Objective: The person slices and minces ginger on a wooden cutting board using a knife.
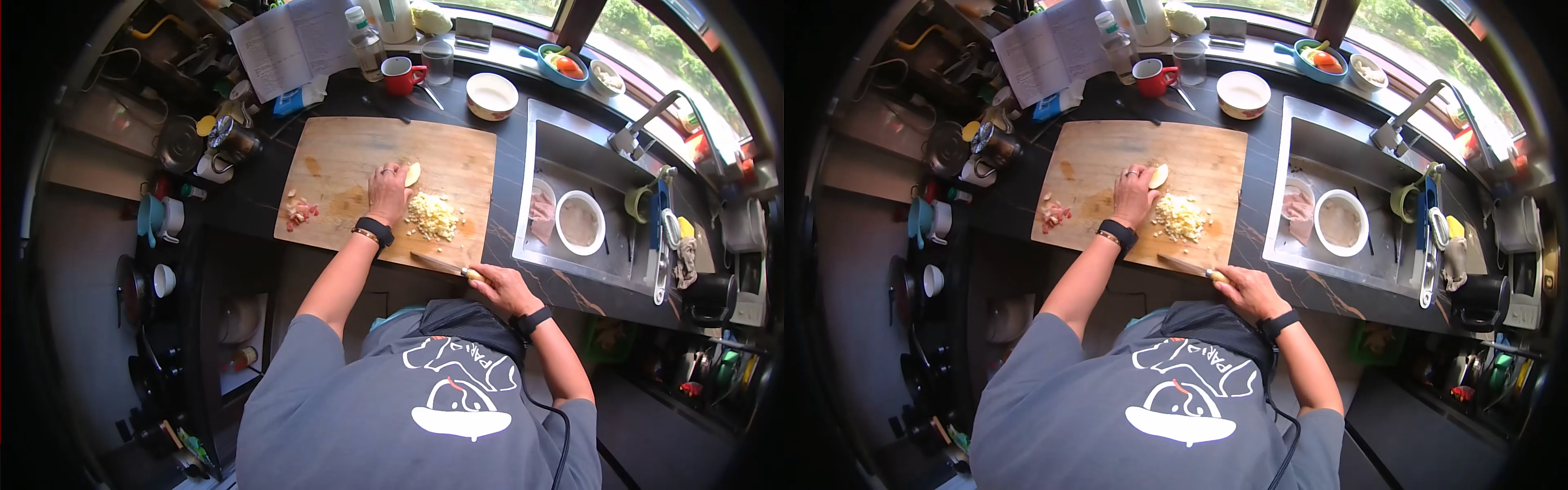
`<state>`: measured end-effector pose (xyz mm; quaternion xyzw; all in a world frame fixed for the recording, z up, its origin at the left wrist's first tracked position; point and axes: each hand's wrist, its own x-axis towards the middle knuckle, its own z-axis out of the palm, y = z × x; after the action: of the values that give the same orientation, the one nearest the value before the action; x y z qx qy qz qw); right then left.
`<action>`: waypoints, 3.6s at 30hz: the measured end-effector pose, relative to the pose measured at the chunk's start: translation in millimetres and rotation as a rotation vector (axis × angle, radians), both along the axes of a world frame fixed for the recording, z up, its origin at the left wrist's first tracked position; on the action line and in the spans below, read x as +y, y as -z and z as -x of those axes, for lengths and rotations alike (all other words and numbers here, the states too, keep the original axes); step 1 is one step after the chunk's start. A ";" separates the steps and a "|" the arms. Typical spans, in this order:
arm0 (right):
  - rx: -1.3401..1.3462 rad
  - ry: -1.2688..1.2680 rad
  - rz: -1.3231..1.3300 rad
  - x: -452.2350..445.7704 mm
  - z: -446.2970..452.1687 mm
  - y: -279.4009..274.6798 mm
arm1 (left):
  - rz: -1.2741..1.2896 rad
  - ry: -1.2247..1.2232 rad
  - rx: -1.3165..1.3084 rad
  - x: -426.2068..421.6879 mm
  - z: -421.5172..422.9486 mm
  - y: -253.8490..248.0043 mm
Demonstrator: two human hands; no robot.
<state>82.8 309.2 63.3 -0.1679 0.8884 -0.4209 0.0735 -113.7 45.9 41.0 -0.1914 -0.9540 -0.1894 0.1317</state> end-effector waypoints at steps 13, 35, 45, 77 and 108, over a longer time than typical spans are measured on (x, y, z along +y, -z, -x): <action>-0.035 0.011 -0.017 -24.1 18.1 15.6 | -0.053 0.100 -0.080 -9.9 22.1 18.5; -0.071 0.079 -0.195 -36.2 28.4 24.6 | 0.305 -0.016 -0.400 31.2 25.2 -13.6; -0.095 0.098 -0.162 -35.0 30.0 26.1 | 0.365 0.037 -0.368 42.7 29.5 -10.7; -0.007 0.066 -0.268 -66.6 28.2 17.8 | -0.499 0.015 0.177 -40.0 -33.7 -39.5; -0.043 0.282 -0.166 -59.5 4.7 17.9 | -0.207 0.210 0.167 -36.6 -112.2 29.9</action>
<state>78.0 249.6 45.4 -0.0257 0.9331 -0.3556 0.0463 -1.6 9.3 11.1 -0.2904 -0.8900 -0.2826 0.2091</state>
